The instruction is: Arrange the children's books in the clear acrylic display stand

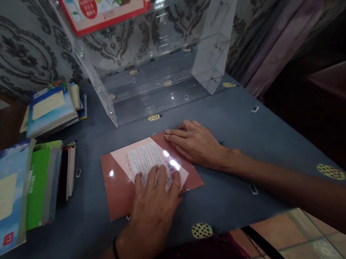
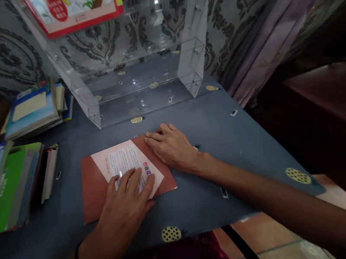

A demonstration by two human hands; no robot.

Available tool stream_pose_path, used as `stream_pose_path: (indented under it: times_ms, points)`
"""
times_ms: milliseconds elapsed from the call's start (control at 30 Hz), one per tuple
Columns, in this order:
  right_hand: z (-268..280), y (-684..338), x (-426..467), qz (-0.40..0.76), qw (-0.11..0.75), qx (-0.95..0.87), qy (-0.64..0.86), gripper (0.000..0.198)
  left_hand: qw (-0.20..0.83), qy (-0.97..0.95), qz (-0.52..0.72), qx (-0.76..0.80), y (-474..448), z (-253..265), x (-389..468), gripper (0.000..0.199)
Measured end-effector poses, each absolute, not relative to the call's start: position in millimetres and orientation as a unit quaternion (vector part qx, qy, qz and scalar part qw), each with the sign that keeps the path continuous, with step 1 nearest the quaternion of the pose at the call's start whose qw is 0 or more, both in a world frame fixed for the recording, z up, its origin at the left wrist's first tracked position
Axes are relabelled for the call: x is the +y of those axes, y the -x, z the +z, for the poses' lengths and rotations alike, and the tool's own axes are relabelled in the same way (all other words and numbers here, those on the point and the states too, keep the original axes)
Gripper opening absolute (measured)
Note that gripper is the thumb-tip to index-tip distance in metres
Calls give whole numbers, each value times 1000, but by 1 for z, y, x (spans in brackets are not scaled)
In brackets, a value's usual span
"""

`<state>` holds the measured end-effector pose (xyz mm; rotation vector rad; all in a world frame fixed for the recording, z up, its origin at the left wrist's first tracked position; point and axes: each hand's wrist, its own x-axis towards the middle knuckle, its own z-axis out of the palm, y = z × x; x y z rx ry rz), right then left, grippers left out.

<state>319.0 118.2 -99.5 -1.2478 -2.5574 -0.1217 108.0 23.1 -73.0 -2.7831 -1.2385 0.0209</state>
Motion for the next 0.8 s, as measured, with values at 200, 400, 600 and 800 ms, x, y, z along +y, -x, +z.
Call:
stream_pose_path:
  times_ms: [200,400,600,800]
  points:
    - [-99,-307,135,62,185,-927,320,37,90,895,3,-436,-83,-80,14,41]
    - [-107,-269,148,146,175,-946,231,37,114,907,42,-402,-84,-83,16,49]
    - [-107,-264,156,176,165,-942,232,39,160,919,4,-360,-84,-85,13,42]
    - [-99,-268,164,232,158,-932,231,35,131,928,-79,-340,-70,-62,35,22]
